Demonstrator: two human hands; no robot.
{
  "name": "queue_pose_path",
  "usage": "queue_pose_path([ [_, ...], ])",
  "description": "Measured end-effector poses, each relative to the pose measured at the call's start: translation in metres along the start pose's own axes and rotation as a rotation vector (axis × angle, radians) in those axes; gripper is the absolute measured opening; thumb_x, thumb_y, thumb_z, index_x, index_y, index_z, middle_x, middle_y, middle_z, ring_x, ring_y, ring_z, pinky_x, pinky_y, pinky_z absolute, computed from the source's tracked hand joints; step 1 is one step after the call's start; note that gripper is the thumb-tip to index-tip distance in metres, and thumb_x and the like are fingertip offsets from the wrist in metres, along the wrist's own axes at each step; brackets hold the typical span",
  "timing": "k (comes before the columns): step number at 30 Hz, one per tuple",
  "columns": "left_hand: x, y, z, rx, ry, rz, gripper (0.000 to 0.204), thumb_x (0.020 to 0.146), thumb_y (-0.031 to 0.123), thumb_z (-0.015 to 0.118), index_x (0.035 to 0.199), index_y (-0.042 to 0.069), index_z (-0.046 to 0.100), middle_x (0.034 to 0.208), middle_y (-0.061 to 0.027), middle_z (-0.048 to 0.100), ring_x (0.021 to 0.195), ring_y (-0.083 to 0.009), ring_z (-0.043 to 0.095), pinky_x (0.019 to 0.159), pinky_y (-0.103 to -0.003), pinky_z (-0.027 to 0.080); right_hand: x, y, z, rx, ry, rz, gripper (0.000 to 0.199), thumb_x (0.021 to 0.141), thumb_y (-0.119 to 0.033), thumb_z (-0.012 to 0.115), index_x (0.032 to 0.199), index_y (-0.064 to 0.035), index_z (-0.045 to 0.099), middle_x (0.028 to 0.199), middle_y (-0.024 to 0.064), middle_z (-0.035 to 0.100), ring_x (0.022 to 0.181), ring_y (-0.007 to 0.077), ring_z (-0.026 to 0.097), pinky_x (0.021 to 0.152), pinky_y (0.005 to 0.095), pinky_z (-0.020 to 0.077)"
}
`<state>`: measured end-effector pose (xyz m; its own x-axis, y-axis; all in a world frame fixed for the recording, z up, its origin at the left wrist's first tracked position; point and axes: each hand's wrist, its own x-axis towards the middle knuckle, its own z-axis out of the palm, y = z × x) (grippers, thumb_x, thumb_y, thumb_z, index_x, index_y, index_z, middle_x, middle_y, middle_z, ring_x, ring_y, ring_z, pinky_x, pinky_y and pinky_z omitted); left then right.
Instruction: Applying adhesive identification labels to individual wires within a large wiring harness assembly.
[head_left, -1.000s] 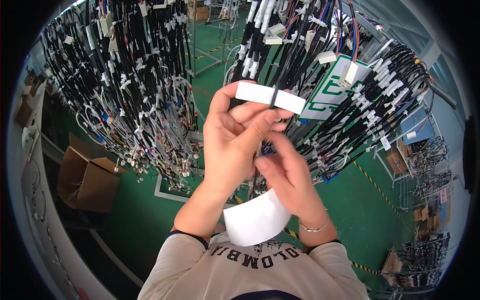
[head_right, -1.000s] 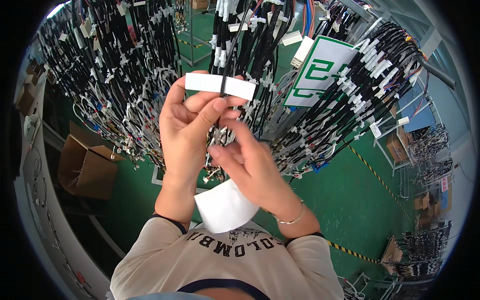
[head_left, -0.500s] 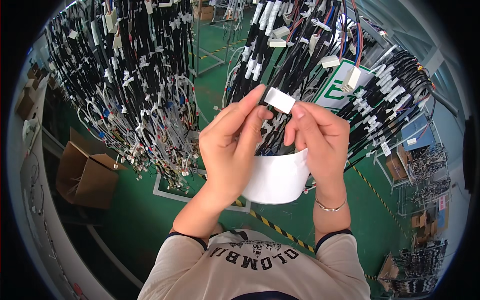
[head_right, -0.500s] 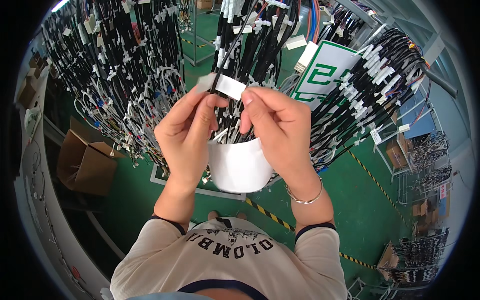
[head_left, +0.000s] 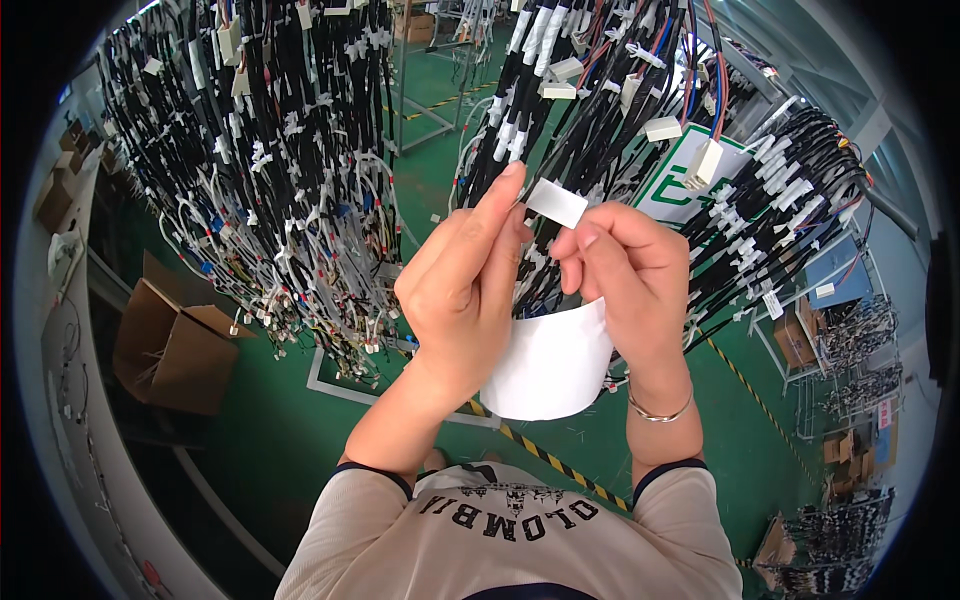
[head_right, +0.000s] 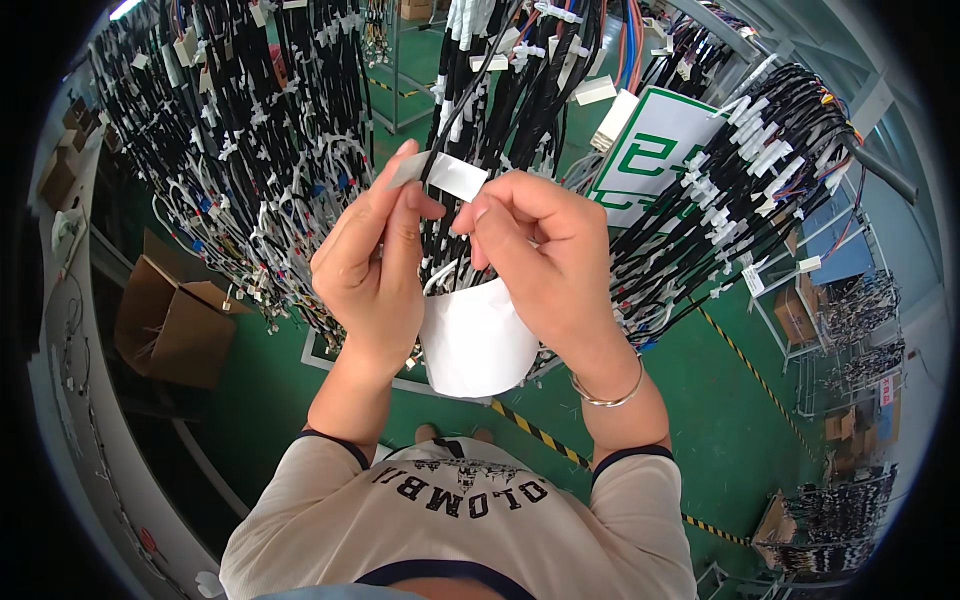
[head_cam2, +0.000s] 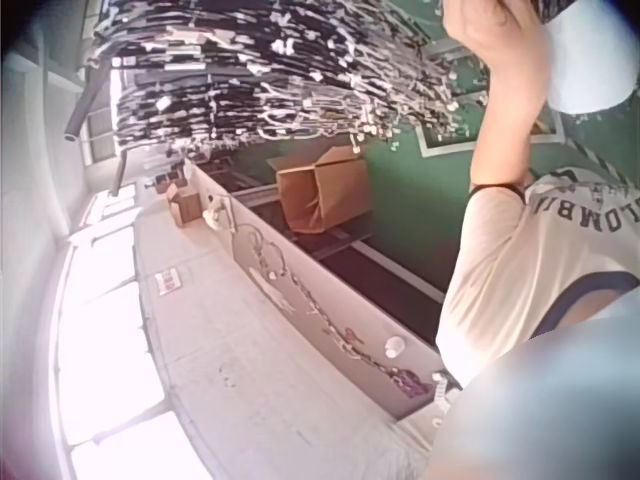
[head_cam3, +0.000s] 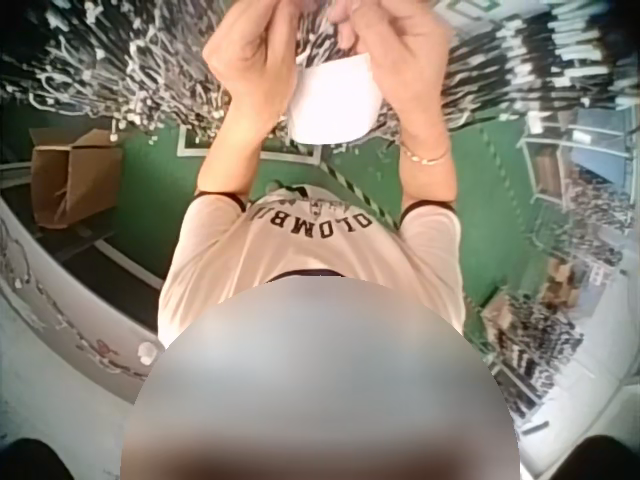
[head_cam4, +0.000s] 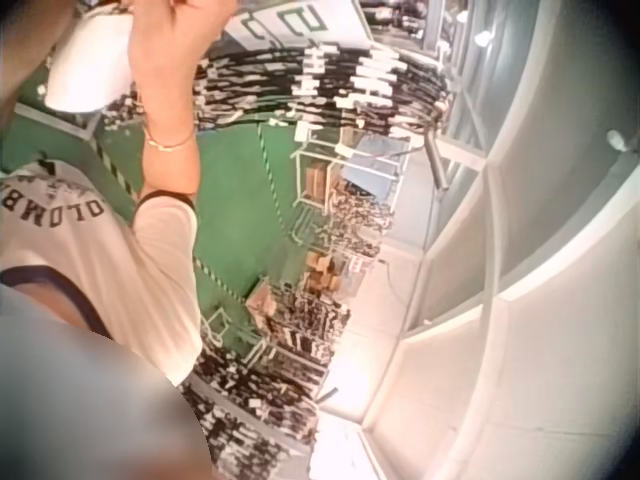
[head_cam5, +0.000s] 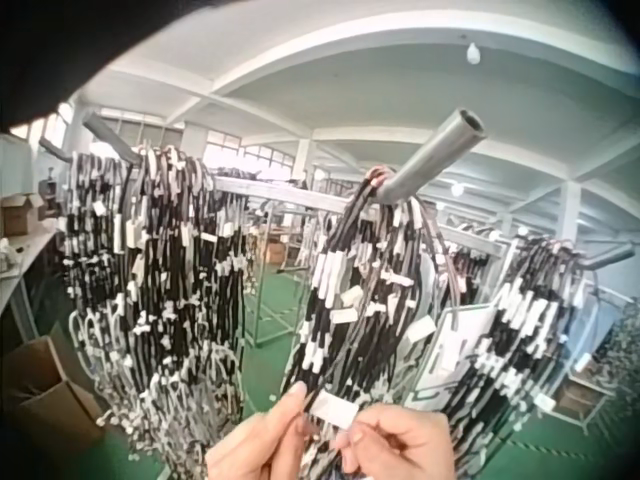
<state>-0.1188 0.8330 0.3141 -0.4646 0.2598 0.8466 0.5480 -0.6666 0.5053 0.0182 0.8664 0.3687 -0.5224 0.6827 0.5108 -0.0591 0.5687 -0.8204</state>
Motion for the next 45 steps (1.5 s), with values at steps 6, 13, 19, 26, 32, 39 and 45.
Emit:
queue_pose_path([
  [6,0.001,0.003,-0.003,-0.019,-0.001,-0.076,0.036,0.085,-0.01,0.065,0.12,-0.002,0.067,0.072,-0.0074,0.065,0.06,-0.0098,0.058,0.055,-0.022,0.046,0.007,0.006,-0.001,0.15,-0.002,0.108,0.018,0.097,-0.015,0.054,0.089,0.0004,0.059,0.065,0.0019,0.06,0.056,0.0032,0.051,0.05,0.0183,0.0365],
  [13,0.001,0.006,-0.003,-0.143,-0.001,-0.173,0.033,0.087,-0.009,0.064,0.12,-0.003,0.067,0.076,-0.0091,0.068,0.064,-0.0088,0.061,0.054,-0.022,0.047,0.015,0.011,0.0,0.204,-0.063,0.23,0.029,0.099,-0.025,0.051,0.109,0.0008,0.058,0.062,0.0041,0.06,0.051,0.0048,0.05,0.049,0.0197,0.0354],
  [19,0.002,0.002,-0.006,-0.051,0.025,-0.071,0.036,0.083,-0.011,0.067,0.118,-0.002,0.068,0.078,-0.0096,0.067,0.061,-0.0093,0.06,0.054,-0.024,0.049,0.011,0.013,0.0,0.099,-0.092,0.103,0.022,0.101,-0.017,0.052,0.101,0.0008,0.065,0.063,0.0011,0.06,0.053,0.0029,0.05,0.049,0.019,0.0357],
  [26,0.002,-0.01,0.003,0.188,0.084,0.328,0.044,0.071,-0.01,0.073,0.113,0.002,0.072,0.076,-0.0069,0.065,0.057,-0.0141,0.058,0.049,-0.025,0.047,-0.001,-0.002,0.0,-0.113,-0.078,-0.086,0.016,0.099,-0.009,0.052,0.093,0.0028,0.061,0.063,0.0036,0.061,0.056,0.0075,0.059,0.051,0.0223,0.0441],
  [32,0.006,-0.011,-0.002,0.292,0.049,0.427,0.044,0.069,-0.005,0.075,0.112,0.002,0.073,0.075,-0.0047,0.061,0.058,-0.0135,0.057,0.047,-0.025,0.046,-0.002,-0.008,-0.001,-0.18,-0.097,-0.114,0.014,0.098,-0.008,0.053,0.095,0.0033,0.061,0.062,0.004,0.06,0.055,0.0085,0.059,0.051,0.0232,0.0441],
  [39,0.006,-0.016,-0.004,0.338,0.015,0.512,0.051,0.063,0.0,0.076,0.113,0.003,0.073,0.078,-0.0068,0.06,0.058,-0.0143,0.054,0.046,-0.025,0.045,-0.001,-0.009,-0.004,-0.21,-0.108,-0.14,0.011,0.097,-0.006,0.055,0.094,0.0026,0.06,0.061,0.0034,0.056,0.052,0.0081,0.054,0.049,0.0239,0.0411],
  [45,0.006,-0.016,-0.007,0.377,-0.029,0.531,0.052,0.061,0.002,0.074,0.113,0.003,0.073,0.08,-0.0068,0.059,0.06,-0.0142,0.054,0.046,-0.025,0.045,0.0,-0.005,-0.004,-0.229,-0.081,-0.158,0.007,0.095,-0.004,0.057,0.093,0.0018,0.059,0.059,0.0024,0.049,0.05,0.0076,0.044,0.047,0.0252,0.0347],
])
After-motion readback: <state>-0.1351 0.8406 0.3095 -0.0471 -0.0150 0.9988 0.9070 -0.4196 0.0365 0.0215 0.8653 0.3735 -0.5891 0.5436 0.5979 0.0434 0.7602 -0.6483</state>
